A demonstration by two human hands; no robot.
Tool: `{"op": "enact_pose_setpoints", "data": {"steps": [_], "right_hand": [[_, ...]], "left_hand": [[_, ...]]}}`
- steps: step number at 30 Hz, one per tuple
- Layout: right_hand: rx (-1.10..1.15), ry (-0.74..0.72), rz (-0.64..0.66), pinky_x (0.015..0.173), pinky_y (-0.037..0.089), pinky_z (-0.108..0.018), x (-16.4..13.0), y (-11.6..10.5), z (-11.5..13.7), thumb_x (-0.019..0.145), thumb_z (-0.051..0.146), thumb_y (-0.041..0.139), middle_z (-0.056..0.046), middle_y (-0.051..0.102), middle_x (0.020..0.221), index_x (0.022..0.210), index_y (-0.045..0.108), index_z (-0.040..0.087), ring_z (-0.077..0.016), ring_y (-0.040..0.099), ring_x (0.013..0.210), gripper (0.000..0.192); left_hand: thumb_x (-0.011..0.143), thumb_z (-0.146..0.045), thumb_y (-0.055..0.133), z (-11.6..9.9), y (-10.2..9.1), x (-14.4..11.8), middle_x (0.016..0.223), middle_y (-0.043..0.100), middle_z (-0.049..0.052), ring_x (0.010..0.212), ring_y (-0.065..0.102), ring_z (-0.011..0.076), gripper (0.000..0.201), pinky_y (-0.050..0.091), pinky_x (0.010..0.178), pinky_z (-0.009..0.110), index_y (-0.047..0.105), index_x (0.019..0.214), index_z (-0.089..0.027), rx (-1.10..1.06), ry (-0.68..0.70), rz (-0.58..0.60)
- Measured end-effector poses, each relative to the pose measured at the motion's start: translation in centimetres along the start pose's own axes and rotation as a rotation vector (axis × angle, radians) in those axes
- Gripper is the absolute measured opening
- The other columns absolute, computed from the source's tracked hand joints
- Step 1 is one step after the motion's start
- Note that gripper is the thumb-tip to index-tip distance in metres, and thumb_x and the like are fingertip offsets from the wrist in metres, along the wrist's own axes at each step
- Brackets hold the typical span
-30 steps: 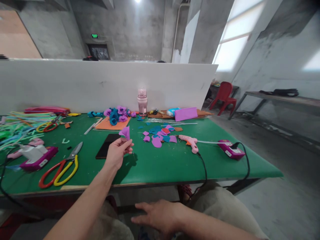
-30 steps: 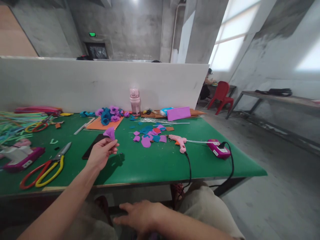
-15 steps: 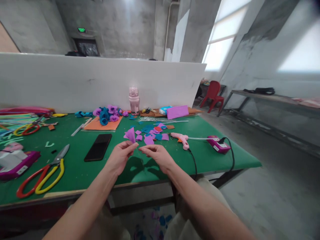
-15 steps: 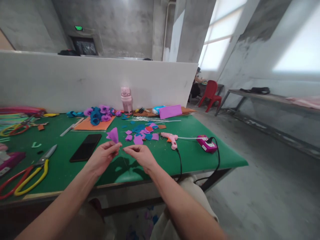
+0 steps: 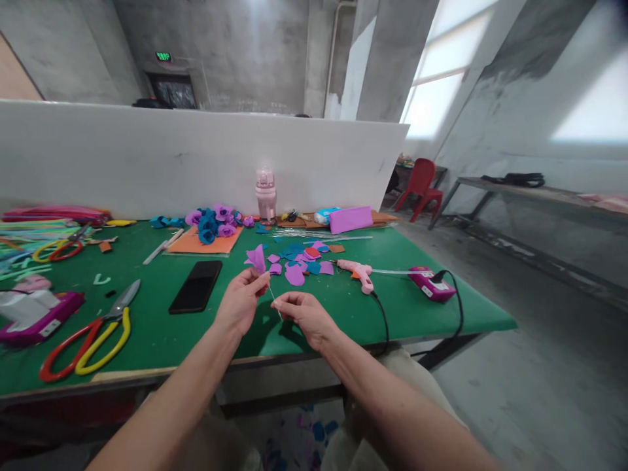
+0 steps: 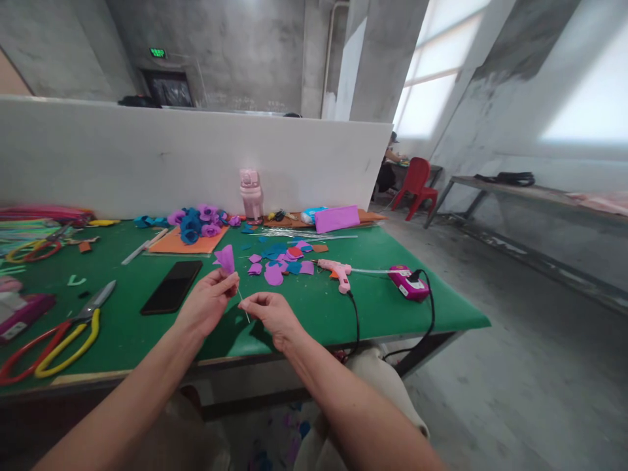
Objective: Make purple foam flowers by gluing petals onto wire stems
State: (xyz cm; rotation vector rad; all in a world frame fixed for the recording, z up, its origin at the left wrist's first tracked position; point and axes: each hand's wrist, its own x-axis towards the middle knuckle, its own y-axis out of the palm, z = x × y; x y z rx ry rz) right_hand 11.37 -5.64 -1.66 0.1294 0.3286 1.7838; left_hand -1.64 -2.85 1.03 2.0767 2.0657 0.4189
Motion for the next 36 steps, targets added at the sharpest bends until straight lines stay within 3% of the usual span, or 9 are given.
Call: {"op": "enact_pose_setpoints", "data": {"steps": [12, 15, 17, 20, 25, 29, 33, 36], "right_hand": [[-0.006, 0.007, 0.030, 0.051, 0.028, -0.019, -0.7, 0.3, -0.1, 0.060, 0.027, 0.069, 0.005, 0.051, 0.051, 0.061, 0.061, 0.013, -0.0048, 0.038, 0.049, 0.016], [-0.061, -0.002, 0.029, 0.052, 0.030, -0.019, -1.1, 0.4, -0.2, 0.061, 0.024, 0.067, 0.005, 0.053, 0.052, 0.058, 0.060, 0.014, -0.0052, 0.040, 0.050, 0.012], [-0.147, -0.017, 0.056, 0.055, 0.033, -0.019, -1.7, 0.6, -0.4, 0.062, 0.022, 0.065, 0.004, 0.056, 0.055, 0.059, 0.062, 0.014, -0.0060, 0.044, 0.053, 0.010], [-0.372, -0.039, 0.204, 0.052, 0.034, -0.019, -3.0, 0.8, -0.7, 0.068, 0.023, 0.061, 0.002, 0.059, 0.056, 0.065, 0.066, 0.013, -0.0075, 0.047, 0.052, 0.011], [-0.892, -0.217, 0.566, 0.063, 0.039, -0.020, -5.2, 0.6, -0.9, 0.075, 0.012, 0.051, -0.003, 0.070, 0.078, 0.079, 0.070, 0.015, -0.0124, 0.060, 0.071, 0.020], [-1.301, -0.249, 0.547, 0.059, 0.036, -0.022, -6.1, 0.0, -1.1, 0.072, 0.028, 0.061, -0.001, 0.069, 0.074, 0.072, 0.069, 0.019, -0.0153, 0.061, 0.072, 0.011], [-1.414, -0.451, 0.654, 0.060, 0.035, -0.022, -6.6, -0.3, -1.5, 0.073, 0.025, 0.060, -0.002, 0.065, 0.092, 0.085, 0.066, 0.024, -0.0155, 0.059, 0.082, 0.014], [-1.369, -0.481, 0.746, 0.059, 0.035, -0.021, -6.7, -0.4, -1.6, 0.076, 0.025, 0.056, 0.000, 0.064, 0.080, 0.085, 0.065, 0.024, -0.0130, 0.057, 0.074, 0.013]], "left_hand": [[0.055, -0.023, 0.074, -0.7, -0.6, 0.4, 0.053, 0.049, -0.005, 0.053, 0.044, 0.0061, 0.025, 0.034, 0.055, 0.021, 0.051, 0.056, -0.014, -0.066, 0.006, -0.038], [0.055, -0.021, 0.074, -1.1, -1.7, 1.2, 0.056, 0.051, -0.004, 0.053, 0.045, 0.0058, 0.025, 0.034, 0.054, 0.020, 0.051, 0.060, -0.014, -0.106, 0.013, -0.061], [0.053, -0.021, 0.075, -1.7, -2.9, 1.9, 0.055, 0.051, -0.005, 0.051, 0.045, 0.0055, 0.027, 0.035, 0.053, 0.019, 0.051, 0.061, -0.015, -0.148, 0.033, -0.136], [0.051, -0.020, 0.076, -2.6, -4.5, 2.7, 0.053, 0.050, -0.006, 0.050, 0.046, 0.0058, 0.029, 0.036, 0.051, 0.019, 0.050, 0.063, -0.015, -0.151, 0.065, -0.237], [0.051, -0.021, 0.076, -2.5, -4.9, 2.2, 0.057, 0.054, -0.004, 0.051, 0.048, 0.0062, 0.029, 0.038, 0.051, 0.020, 0.052, 0.064, -0.015, -0.118, -0.012, -0.215], [0.050, -0.023, 0.077, -1.8, -4.7, 1.6, 0.055, 0.053, -0.004, 0.050, 0.047, 0.0060, 0.029, 0.038, 0.050, 0.019, 0.052, 0.063, -0.014, -0.087, -0.011, -0.197], [0.052, -0.024, 0.076, -1.4, -4.8, 1.4, 0.053, 0.052, -0.004, 0.049, 0.046, 0.0052, 0.029, 0.036, 0.049, 0.018, 0.051, 0.060, -0.014, -0.049, 0.005, -0.174], [0.054, -0.025, 0.075, -1.4, -4.6, 1.2, 0.054, 0.052, -0.004, 0.047, 0.045, 0.0050, 0.028, 0.036, 0.049, 0.019, 0.050, 0.061, -0.014, 0.001, 0.032, -0.152]]}}
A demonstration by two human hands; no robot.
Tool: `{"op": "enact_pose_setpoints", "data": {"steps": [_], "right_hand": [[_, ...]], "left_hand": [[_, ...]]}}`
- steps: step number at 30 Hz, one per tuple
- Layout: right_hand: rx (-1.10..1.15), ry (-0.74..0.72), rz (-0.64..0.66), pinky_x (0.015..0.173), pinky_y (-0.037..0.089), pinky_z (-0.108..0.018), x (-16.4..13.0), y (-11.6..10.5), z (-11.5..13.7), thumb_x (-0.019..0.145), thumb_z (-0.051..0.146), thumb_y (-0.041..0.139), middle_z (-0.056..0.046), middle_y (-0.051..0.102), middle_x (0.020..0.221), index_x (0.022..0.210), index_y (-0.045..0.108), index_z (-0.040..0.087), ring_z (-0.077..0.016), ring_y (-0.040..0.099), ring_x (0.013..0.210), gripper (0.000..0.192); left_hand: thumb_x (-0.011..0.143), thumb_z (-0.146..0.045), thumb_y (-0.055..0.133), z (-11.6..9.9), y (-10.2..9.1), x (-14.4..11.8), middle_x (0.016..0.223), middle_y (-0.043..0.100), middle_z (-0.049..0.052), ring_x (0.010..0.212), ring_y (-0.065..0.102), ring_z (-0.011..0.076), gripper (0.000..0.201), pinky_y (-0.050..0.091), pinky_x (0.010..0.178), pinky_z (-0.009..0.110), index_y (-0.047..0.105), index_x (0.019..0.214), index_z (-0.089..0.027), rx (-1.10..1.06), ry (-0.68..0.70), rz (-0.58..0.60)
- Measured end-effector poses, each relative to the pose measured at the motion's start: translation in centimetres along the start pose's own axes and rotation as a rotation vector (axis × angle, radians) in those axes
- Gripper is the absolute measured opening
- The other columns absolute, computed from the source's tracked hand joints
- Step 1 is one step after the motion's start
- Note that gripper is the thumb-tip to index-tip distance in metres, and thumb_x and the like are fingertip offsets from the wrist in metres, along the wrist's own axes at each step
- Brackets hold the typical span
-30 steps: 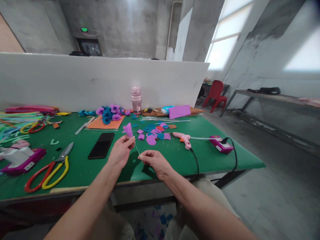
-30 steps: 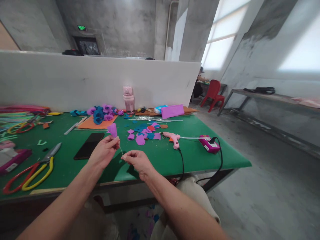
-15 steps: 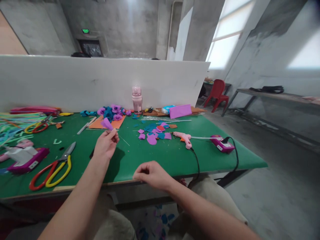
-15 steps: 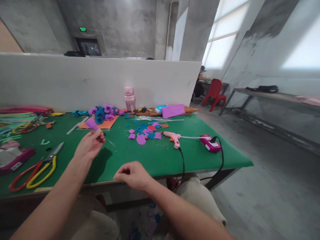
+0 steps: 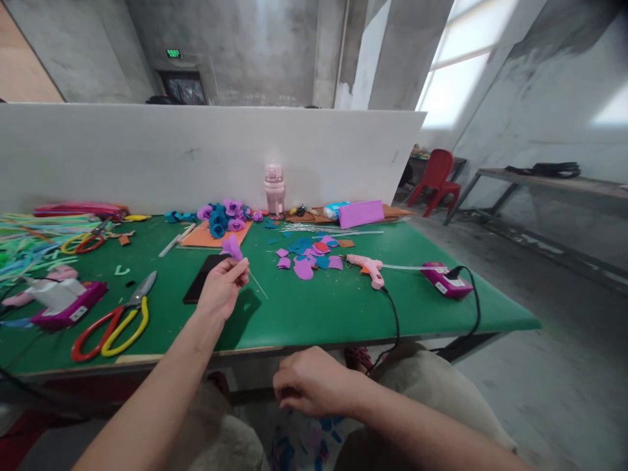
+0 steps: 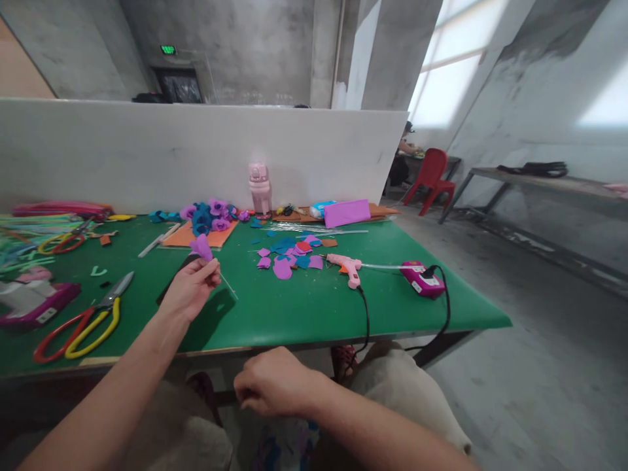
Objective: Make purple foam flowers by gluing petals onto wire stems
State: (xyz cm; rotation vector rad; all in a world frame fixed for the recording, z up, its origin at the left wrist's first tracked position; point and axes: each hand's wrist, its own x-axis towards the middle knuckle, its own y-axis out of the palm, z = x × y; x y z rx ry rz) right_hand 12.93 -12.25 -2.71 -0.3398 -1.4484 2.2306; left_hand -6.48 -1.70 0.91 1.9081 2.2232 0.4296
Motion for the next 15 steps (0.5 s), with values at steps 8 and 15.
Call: {"op": "enact_pose_setpoints", "data": {"steps": [8, 15], "right_hand": [[0.392, 0.207, -0.572, 0.063, 0.041, -0.021, -0.1, -5.3, -2.9, 0.078, 0.024, 0.055, -0.001, 0.063, 0.076, 0.085, 0.066, 0.019, -0.0118, 0.054, 0.067, 0.015], [0.267, 0.451, -1.018, 0.068, 0.043, -0.029, 0.6, -7.4, -6.3, 0.077, 0.025, 0.055, -0.004, 0.062, 0.072, 0.082, 0.066, 0.018, -0.0167, 0.055, 0.071, 0.015]], "left_hand": [[0.067, -0.031, 0.065, 0.7, 2.0, -2.0, 0.049, 0.058, -0.001, 0.050, 0.053, 0.0112, 0.017, 0.041, 0.055, 0.023, 0.061, 0.065, -0.015, 0.527, 0.273, 0.100], [0.076, -0.024, 0.054, 2.1, 2.6, -2.2, 0.072, 0.069, 0.002, 0.069, 0.061, 0.0156, 0.015, 0.044, 0.066, 0.024, 0.065, 0.068, -0.017, 0.865, 0.679, 0.178]]}}
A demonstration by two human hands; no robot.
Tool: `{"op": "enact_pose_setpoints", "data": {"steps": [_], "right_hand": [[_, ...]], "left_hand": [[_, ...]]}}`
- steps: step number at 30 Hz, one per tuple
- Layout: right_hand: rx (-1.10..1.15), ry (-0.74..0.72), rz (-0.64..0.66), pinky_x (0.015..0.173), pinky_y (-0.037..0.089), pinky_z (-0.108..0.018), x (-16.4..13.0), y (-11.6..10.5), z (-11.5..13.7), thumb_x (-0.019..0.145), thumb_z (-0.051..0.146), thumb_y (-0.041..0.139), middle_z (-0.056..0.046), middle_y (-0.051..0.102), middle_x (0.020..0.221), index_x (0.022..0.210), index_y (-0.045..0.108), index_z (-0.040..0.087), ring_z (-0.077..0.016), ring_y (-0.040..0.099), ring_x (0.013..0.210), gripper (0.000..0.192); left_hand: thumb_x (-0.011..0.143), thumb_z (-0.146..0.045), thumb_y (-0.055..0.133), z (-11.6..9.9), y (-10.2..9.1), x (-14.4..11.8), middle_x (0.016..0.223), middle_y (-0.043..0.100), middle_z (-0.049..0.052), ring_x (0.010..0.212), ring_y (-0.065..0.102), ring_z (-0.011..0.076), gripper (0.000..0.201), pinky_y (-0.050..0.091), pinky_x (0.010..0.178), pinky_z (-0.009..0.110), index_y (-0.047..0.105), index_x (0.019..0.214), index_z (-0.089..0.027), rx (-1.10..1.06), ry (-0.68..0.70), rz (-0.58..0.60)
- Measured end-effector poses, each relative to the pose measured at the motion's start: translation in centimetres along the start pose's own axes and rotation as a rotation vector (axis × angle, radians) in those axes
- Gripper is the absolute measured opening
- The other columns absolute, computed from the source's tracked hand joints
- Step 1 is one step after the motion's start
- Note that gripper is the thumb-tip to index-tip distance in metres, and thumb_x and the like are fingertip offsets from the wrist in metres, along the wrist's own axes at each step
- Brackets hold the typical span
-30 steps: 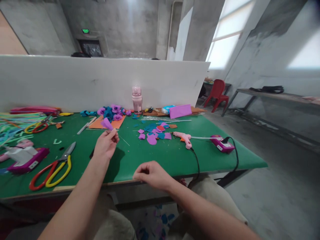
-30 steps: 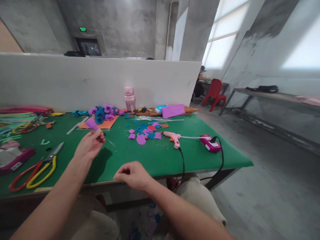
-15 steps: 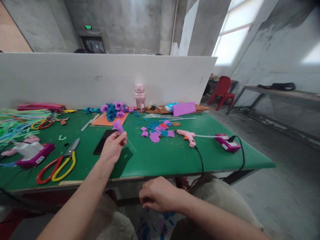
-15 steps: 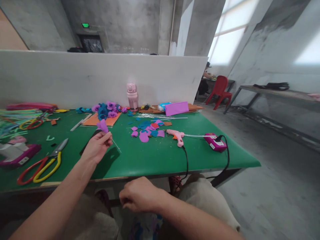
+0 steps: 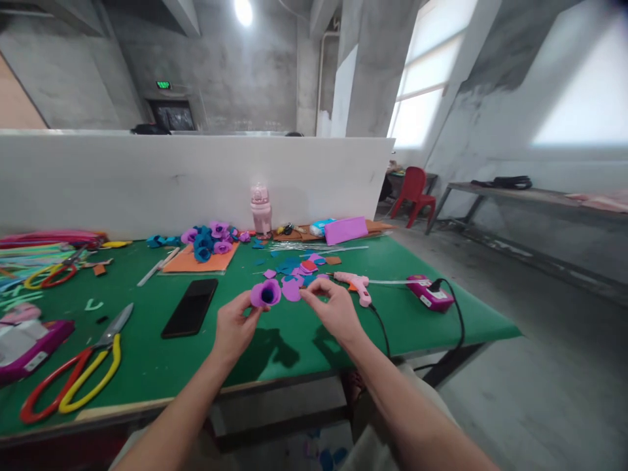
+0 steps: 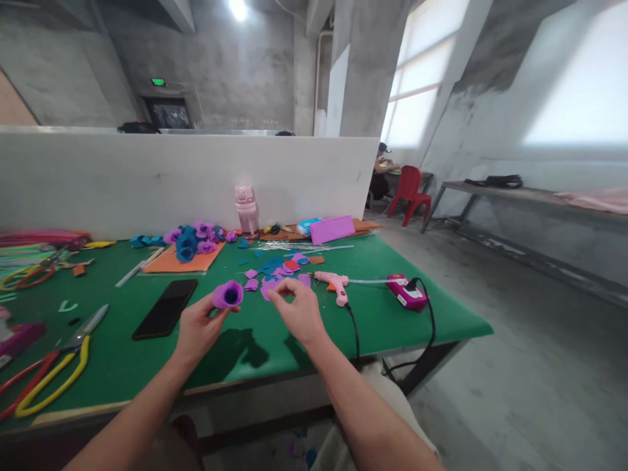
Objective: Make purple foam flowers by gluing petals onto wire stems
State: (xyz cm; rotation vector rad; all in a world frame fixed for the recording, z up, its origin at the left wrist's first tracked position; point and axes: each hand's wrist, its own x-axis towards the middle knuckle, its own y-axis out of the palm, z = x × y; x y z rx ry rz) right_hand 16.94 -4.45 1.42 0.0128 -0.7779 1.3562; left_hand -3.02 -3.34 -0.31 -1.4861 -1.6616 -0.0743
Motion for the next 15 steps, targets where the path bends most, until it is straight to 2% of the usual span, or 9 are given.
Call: {"op": "enact_pose_setpoints", "data": {"steps": [2, 6, 8, 11, 13, 15], "right_hand": [[-0.094, -0.078, -0.028, 0.075, 0.042, -0.031, 0.2, 0.1, 0.0, 0.077, 0.020, 0.053, -0.006, 0.063, 0.087, 0.092, 0.066, 0.021, -0.0184, 0.055, 0.081, 0.020], [-0.072, -0.016, 0.004, 0.070, 0.042, -0.029, 0.7, 0.3, -0.2, 0.079, 0.026, 0.052, -0.004, 0.064, 0.075, 0.082, 0.068, 0.021, -0.0169, 0.056, 0.071, 0.018], [0.080, 0.031, -0.004, 0.074, 0.043, -0.030, 1.1, 0.3, -0.3, 0.078, 0.028, 0.054, -0.004, 0.066, 0.085, 0.088, 0.069, 0.021, -0.0169, 0.056, 0.075, 0.019], [0.440, 0.195, 0.075, 0.078, 0.043, -0.031, 1.4, 0.3, 0.1, 0.078, 0.035, 0.054, -0.006, 0.066, 0.100, 0.099, 0.067, 0.020, -0.0164, 0.057, 0.084, 0.028], [0.596, 0.294, 0.133, 0.079, 0.043, -0.031, 1.4, 0.4, 0.5, 0.078, 0.042, 0.054, -0.005, 0.068, 0.095, 0.096, 0.068, 0.019, -0.0161, 0.058, 0.084, 0.032], [0.641, 0.305, 0.151, 0.081, 0.042, -0.032, 1.2, 0.6, 0.9, 0.076, 0.045, 0.056, -0.004, 0.069, 0.088, 0.093, 0.070, 0.019, -0.0166, 0.059, 0.083, 0.034]], "left_hand": [[0.077, -0.023, 0.052, 0.3, 0.3, 0.2, 0.072, 0.068, 0.002, 0.069, 0.061, 0.0146, 0.016, 0.044, 0.065, 0.022, 0.065, 0.069, -0.018, 0.049, 0.048, 0.001], [0.079, -0.023, 0.050, 0.7, 0.8, 0.4, 0.072, 0.067, 0.002, 0.066, 0.059, 0.0135, 0.016, 0.042, 0.062, 0.021, 0.063, 0.072, -0.017, 0.119, 0.084, 0.054], [0.080, -0.024, 0.050, 0.9, 0.9, 0.4, 0.073, 0.066, 0.002, 0.066, 0.058, 0.0132, 0.015, 0.041, 0.062, 0.021, 0.063, 0.075, -0.017, 0.141, 0.090, 0.082], [0.082, -0.025, 0.048, 1.0, 1.1, 0.1, 0.071, 0.064, 0.002, 0.065, 0.057, 0.0127, 0.017, 0.040, 0.061, 0.020, 0.061, 0.075, -0.018, 0.151, 0.101, 0.111], [0.082, -0.025, 0.047, 0.9, 1.2, 0.0, 0.068, 0.063, 0.002, 0.063, 0.056, 0.0126, 0.017, 0.040, 0.060, 0.020, 0.060, 0.073, -0.018, 0.153, 0.107, 0.121], [0.082, -0.025, 0.047, 0.8, 1.2, -0.1, 0.068, 0.062, 0.002, 0.062, 0.056, 0.0128, 0.017, 0.040, 0.059, 0.021, 0.059, 0.072, -0.018, 0.154, 0.117, 0.122]]}}
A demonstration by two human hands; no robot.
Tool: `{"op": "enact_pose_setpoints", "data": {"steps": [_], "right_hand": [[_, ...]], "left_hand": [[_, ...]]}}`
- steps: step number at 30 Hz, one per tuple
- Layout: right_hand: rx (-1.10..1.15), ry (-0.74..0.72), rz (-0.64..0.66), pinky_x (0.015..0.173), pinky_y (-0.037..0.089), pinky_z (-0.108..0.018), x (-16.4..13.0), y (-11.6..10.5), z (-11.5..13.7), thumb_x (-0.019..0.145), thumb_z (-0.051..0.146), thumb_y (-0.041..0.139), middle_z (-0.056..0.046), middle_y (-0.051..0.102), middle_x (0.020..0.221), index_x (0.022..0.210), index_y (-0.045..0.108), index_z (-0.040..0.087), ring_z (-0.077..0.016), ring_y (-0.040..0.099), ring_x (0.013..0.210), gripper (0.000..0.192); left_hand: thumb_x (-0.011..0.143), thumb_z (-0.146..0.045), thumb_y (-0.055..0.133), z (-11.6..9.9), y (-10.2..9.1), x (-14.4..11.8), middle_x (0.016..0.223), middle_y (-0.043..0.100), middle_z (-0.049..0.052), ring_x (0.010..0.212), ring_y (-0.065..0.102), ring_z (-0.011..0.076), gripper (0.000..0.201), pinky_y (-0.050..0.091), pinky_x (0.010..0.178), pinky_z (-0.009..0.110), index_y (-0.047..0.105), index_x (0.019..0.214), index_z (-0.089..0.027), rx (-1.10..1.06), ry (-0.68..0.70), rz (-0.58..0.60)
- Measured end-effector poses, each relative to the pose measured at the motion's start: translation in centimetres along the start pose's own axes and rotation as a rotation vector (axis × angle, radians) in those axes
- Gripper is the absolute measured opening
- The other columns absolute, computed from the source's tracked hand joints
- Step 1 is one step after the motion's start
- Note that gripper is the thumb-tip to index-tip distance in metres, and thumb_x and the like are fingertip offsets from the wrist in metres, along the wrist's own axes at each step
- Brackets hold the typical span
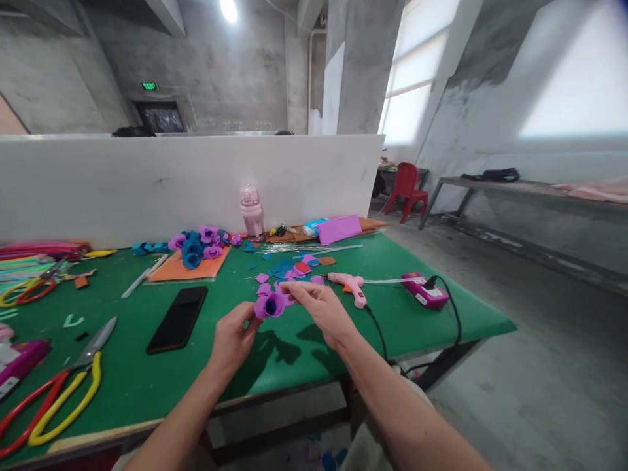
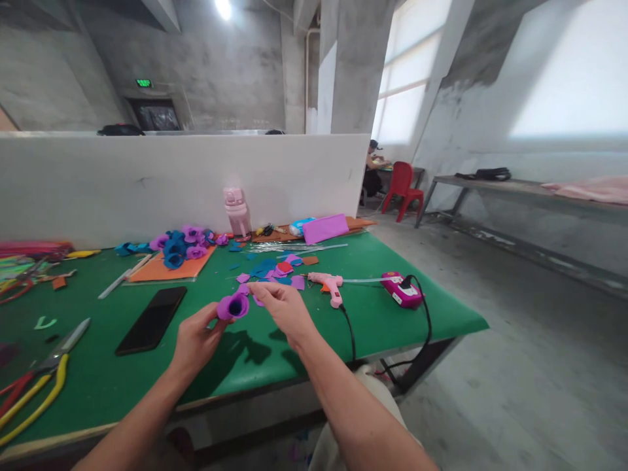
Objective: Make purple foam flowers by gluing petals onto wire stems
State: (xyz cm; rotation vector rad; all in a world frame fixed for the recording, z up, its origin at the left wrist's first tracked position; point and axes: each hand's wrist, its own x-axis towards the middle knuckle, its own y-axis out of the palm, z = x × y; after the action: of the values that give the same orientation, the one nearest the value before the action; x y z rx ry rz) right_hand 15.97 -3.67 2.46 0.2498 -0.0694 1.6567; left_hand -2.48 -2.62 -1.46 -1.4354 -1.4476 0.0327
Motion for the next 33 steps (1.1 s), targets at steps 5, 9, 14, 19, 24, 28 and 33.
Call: {"op": "enact_pose_setpoints", "data": {"steps": [5, 9, 14, 19, 24, 28, 33], "right_hand": [[-0.086, -0.070, 0.007, 0.078, 0.044, -0.031, -0.3, 0.8, -0.6, 0.075, 0.045, 0.056, -0.002, 0.071, 0.085, 0.087, 0.072, 0.021, -0.0207, 0.061, 0.085, 0.031], [-0.181, -0.110, -0.017, 0.072, 0.044, -0.029, -0.3, 1.0, -1.3, 0.077, 0.044, 0.054, -0.001, 0.071, 0.082, 0.086, 0.072, 0.021, -0.0202, 0.061, 0.079, 0.030], [-0.216, -0.100, -0.048, 0.065, 0.042, -0.025, -0.3, 1.0, -1.6, 0.077, 0.044, 0.052, 0.001, 0.066, 0.067, 0.074, 0.072, 0.018, -0.0168, 0.056, 0.069, 0.033], [-0.141, -0.053, -0.057, 0.062, 0.039, -0.023, -0.3, 1.1, -1.6, 0.075, 0.045, 0.053, 0.002, 0.059, 0.059, 0.063, 0.068, 0.016, -0.0138, 0.052, 0.063, 0.035], [0.000, 0.037, -0.073, 0.062, 0.039, -0.024, -0.2, 1.5, -1.6, 0.073, 0.044, 0.056, 0.001, 0.057, 0.056, 0.062, 0.068, 0.015, -0.0122, 0.050, 0.059, 0.033], [0.073, 0.051, -0.105, 0.063, 0.041, -0.025, -0.2, 1.7, -1.6, 0.069, 0.043, 0.061, 0.000, 0.059, 0.059, 0.066, 0.070, 0.015, -0.0122, 0.050, 0.059, 0.030], [0.111, 0.047, -0.138, 0.063, 0.042, -0.025, -0.4, 1.9, -1.6, 0.067, 0.043, 0.063, 0.000, 0.059, 0.059, 0.065, 0.070, 0.015, -0.0119, 0.050, 0.059, 0.029]], "left_hand": [[0.081, -0.027, 0.048, -0.2, 0.1, 0.0, 0.068, 0.062, 0.001, 0.062, 0.056, 0.0134, 0.015, 0.040, 0.060, 0.021, 0.059, 0.073, -0.020, 0.000, -0.013, -0.006], [0.080, -0.026, 0.050, -0.4, 0.2, 0.0, 0.068, 0.063, 0.001, 0.062, 0.057, 0.0135, 0.013, 0.040, 0.060, 0.021, 0.059, 0.073, -0.020, 0.001, -0.022, -0.011], [0.079, -0.024, 0.050, -0.8, 0.1, 0.1, 0.067, 0.063, 0.001, 0.061, 0.057, 0.0137, 0.013, 0.040, 0.060, 0.021, 0.060, 0.072, -0.020, 0.008, -0.018, -0.011], [0.080, -0.027, 0.049, -0.8, 0.1, 0.1, 0.069, 0.064, 0.001, 0.063, 0.057, 0.0141, 0.014, 0.040, 0.061, 0.021, 0.060, 0.074, -0.020, -0.013, -0.035, -0.001], [0.080, -0.027, 0.050, -0.4, 0.3, 0.0, 0.072, 0.065, 0.002, 0.066, 0.058, 0.0145, 0.014, 0.041, 0.064, 0.022, 0.061, 0.075, -0.019, -0.021, -0.037, -0.003], [0.080, -0.028, 0.051, -0.4, 0.4, -0.1, 0.074, 0.066, 0.002, 0.068, 0.058, 0.0148, 0.014, 0.041, 0.065, 0.022, 0.062, 0.076, -0.019, -0.021, -0.043, -0.007], [0.079, -0.029, 0.051, -0.6, 0.4, 0.0, 0.074, 0.066, 0.002, 0.069, 0.059, 0.0149, 0.015, 0.042, 0.065, 0.022, 0.062, 0.074, -0.020, -0.044, -0.062, -0.012]]}}
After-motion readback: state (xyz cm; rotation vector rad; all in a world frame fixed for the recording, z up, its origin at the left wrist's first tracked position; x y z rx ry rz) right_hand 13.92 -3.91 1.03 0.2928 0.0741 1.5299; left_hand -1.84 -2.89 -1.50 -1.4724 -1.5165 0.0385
